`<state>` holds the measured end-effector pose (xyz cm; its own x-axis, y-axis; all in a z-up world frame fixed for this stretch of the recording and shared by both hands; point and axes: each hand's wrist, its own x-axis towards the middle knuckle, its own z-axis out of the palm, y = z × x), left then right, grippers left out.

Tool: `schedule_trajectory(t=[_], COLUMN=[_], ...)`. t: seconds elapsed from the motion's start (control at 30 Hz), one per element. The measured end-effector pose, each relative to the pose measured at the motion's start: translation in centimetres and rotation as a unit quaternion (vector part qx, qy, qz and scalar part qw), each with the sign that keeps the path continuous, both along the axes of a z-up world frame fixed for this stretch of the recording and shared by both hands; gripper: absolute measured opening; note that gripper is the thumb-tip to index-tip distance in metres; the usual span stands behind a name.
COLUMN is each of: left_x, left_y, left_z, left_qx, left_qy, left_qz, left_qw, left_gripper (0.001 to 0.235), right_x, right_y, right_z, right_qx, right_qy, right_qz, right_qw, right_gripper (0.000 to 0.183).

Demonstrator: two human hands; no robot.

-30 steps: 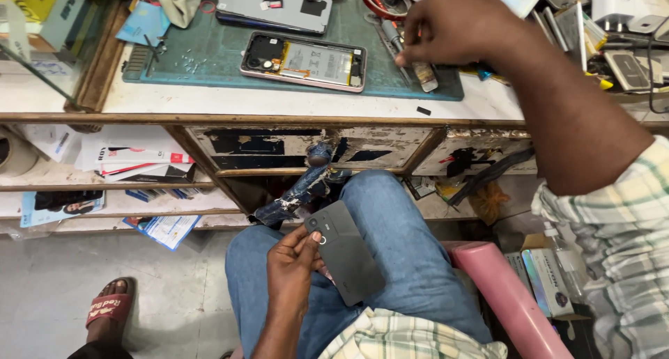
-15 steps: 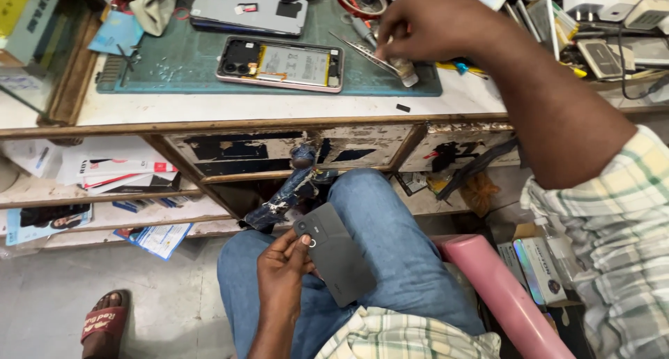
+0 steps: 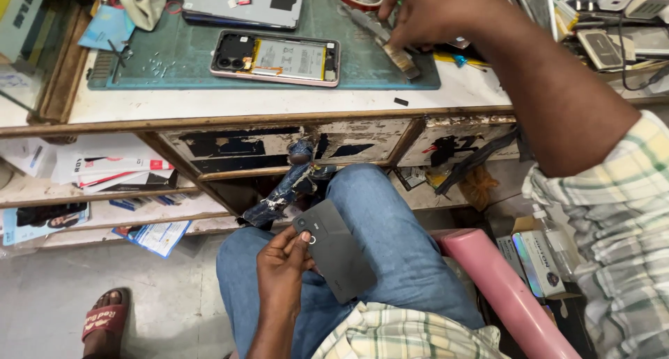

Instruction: The person works on a disassembled smartphone, handling the internal frame and battery area. They then receive a small circular component and a black phone back cover, and proceed to attach the component to the camera area of the back cover using tweezers.

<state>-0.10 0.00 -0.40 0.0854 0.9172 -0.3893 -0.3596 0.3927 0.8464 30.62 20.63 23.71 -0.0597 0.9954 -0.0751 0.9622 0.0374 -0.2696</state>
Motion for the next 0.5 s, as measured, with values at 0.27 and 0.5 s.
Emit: schedule_trajectory(t=[0.27,0.5], left_x=[0.2,1.4], left_y=[0.0,-0.5], left_z=[-0.7,-2.0], left_qx=[0.001,-0.006], left_qy=[-0.025,-0.062], left_qz=[-0.015,-0.032], left_qw=[1.0,0.998], left_gripper=[0.032,0.032], right_x=[6.5,1.4], right_y=[-6.0,-17.6], right_z=[-1.3,-10.0], right_qx=[0.049,0.013], right_qy=[0.6,0.673], right_qz=[0.113,0.115], right_qw=[0.79,0.731], right_gripper=[0.02,0.024])
